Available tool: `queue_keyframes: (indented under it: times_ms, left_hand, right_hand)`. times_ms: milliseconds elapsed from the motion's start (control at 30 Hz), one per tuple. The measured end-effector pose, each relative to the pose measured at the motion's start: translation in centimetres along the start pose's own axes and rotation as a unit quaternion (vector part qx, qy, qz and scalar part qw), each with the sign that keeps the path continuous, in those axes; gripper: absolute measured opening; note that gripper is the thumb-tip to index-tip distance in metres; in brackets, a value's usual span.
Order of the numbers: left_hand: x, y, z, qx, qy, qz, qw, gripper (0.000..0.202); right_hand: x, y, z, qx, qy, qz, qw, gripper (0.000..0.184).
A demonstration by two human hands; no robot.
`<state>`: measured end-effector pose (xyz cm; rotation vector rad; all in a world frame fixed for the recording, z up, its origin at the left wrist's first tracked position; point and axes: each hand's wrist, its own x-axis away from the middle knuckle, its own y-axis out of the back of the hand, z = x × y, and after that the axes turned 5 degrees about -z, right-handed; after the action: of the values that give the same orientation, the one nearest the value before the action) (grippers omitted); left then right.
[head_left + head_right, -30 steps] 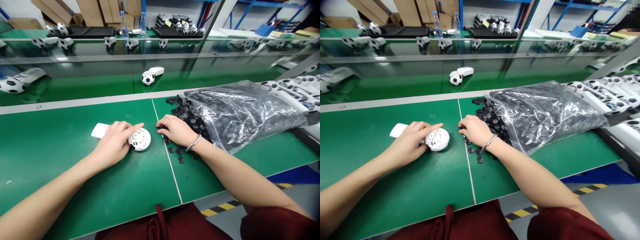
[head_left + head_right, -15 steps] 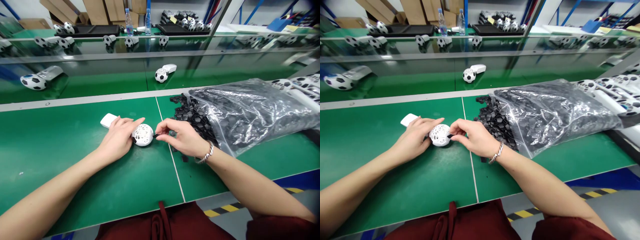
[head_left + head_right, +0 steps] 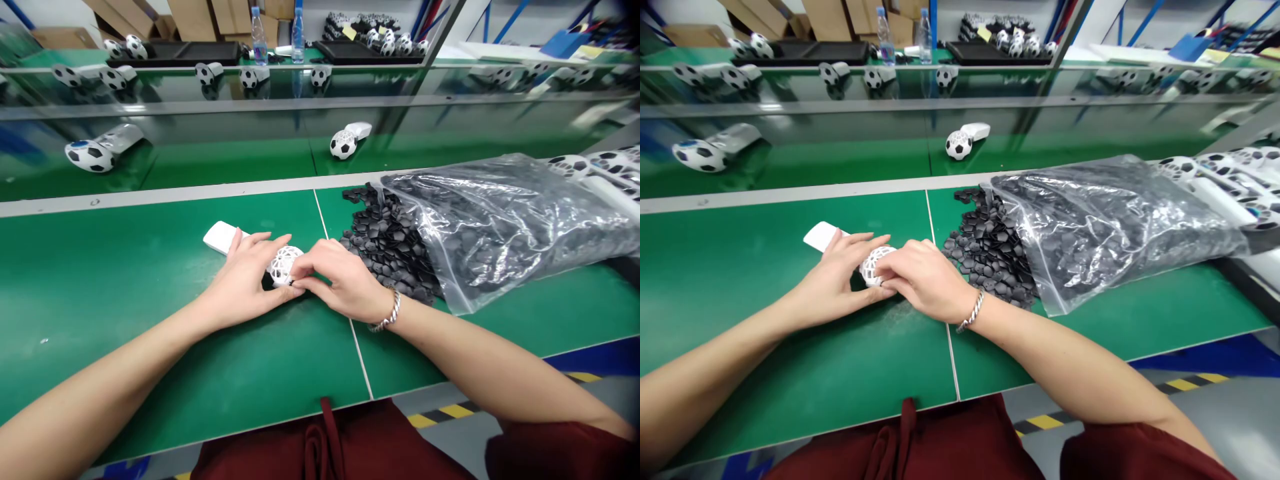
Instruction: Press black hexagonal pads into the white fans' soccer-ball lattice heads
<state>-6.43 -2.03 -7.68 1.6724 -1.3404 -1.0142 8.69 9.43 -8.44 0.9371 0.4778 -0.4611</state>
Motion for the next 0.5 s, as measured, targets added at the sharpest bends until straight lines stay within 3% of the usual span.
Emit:
queue_keyframes:
  times_ms: [267,500]
  left_hand:
    - [0.1,0.0,0.1,0.014,0.004,0.001,1.000,0.068]
    - [0.0,-0.2,-0.3,0.018,0.001,-0.024,1.000,0.059]
  right_hand:
    - [0.5,-0.9,-0.9,-0.039,-0.066,-0.055,0.996,0.021]
    - [0.6,-1.0,-1.2,-0.150,-0.172,-0.001,0.974,0.032]
